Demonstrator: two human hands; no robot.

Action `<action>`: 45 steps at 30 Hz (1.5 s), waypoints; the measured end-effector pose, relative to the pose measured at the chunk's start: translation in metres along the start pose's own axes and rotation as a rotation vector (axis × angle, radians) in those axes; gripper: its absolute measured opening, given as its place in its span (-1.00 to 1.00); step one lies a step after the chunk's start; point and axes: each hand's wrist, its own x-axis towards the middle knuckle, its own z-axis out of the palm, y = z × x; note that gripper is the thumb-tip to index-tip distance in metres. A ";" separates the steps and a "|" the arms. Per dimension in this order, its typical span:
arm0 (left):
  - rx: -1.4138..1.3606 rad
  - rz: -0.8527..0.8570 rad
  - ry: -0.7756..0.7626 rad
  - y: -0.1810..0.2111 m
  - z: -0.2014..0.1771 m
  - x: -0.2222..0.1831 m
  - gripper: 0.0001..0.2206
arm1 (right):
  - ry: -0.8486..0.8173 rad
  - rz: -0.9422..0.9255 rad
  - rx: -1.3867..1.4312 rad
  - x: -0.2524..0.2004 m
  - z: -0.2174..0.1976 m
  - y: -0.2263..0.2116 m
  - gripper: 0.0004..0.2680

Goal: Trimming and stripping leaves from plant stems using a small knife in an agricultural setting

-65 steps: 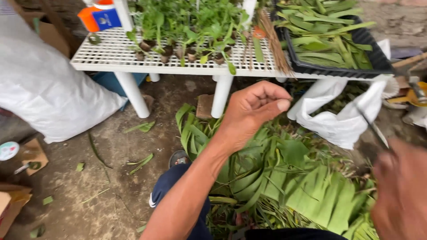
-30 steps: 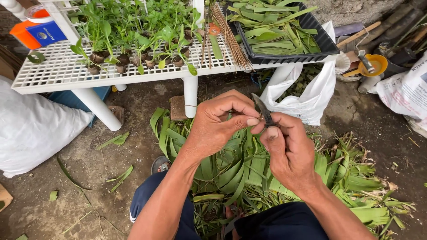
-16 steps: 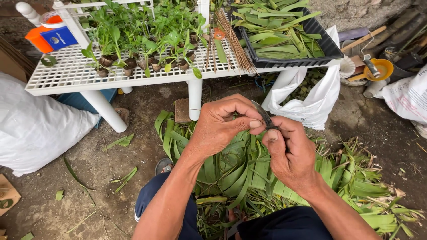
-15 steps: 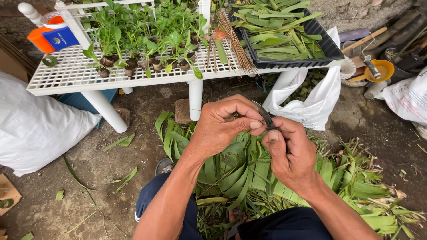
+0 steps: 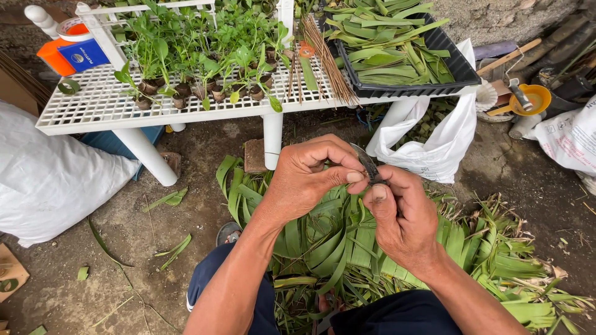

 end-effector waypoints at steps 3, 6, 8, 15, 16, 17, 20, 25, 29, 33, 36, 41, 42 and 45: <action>0.022 0.001 0.002 0.000 0.000 -0.001 -0.97 | -0.014 -0.017 -0.022 0.003 -0.001 -0.005 -0.85; 0.037 0.003 -0.005 -0.001 -0.001 -0.001 -0.97 | -0.024 -0.030 -0.038 0.002 -0.001 -0.002 -0.85; 0.039 0.001 -0.011 -0.002 -0.001 -0.002 -0.97 | -0.022 -0.032 -0.043 0.000 -0.002 0.000 -0.85; 0.044 0.013 -0.053 0.002 -0.002 -0.004 -0.96 | -0.078 -0.271 -0.374 0.002 -0.012 0.008 -0.85; 0.032 0.011 -0.066 0.003 -0.001 -0.003 -0.94 | -0.089 -0.331 -0.526 0.001 -0.015 0.011 -0.83; 0.030 0.012 -0.069 0.003 -0.001 -0.004 -0.94 | -0.086 -0.330 -0.530 0.005 -0.015 0.004 -0.83; 0.028 0.044 -0.094 0.004 -0.001 -0.006 -0.98 | -0.112 -0.350 -0.445 0.013 -0.015 -0.010 -0.84; 0.041 0.053 -0.103 -0.001 -0.005 -0.005 -0.98 | -0.100 -0.483 -0.533 0.013 -0.016 -0.013 -0.82; 0.009 0.019 -0.096 0.001 -0.002 -0.006 -0.98 | -0.120 -0.256 -0.223 0.002 -0.010 -0.006 -0.85; -0.049 -0.018 -0.091 0.007 0.003 -0.006 -0.96 | -0.124 -0.153 -0.191 0.002 -0.010 -0.014 -0.88; -0.046 -0.030 -0.085 0.006 0.003 -0.005 -0.95 | -0.114 -0.096 -0.172 0.001 -0.008 -0.013 -0.88; -0.016 -0.045 -0.073 0.009 0.005 -0.004 -0.94 | -0.119 -0.044 -0.154 -0.007 -0.011 0.000 -0.87; -0.018 -0.046 -0.070 0.008 0.005 -0.004 -0.94 | -0.119 -0.051 -0.155 -0.007 -0.011 0.001 -0.87; -0.014 -0.045 -0.069 0.008 0.006 -0.004 -0.94 | -0.127 -0.051 -0.168 -0.007 -0.012 0.001 -0.87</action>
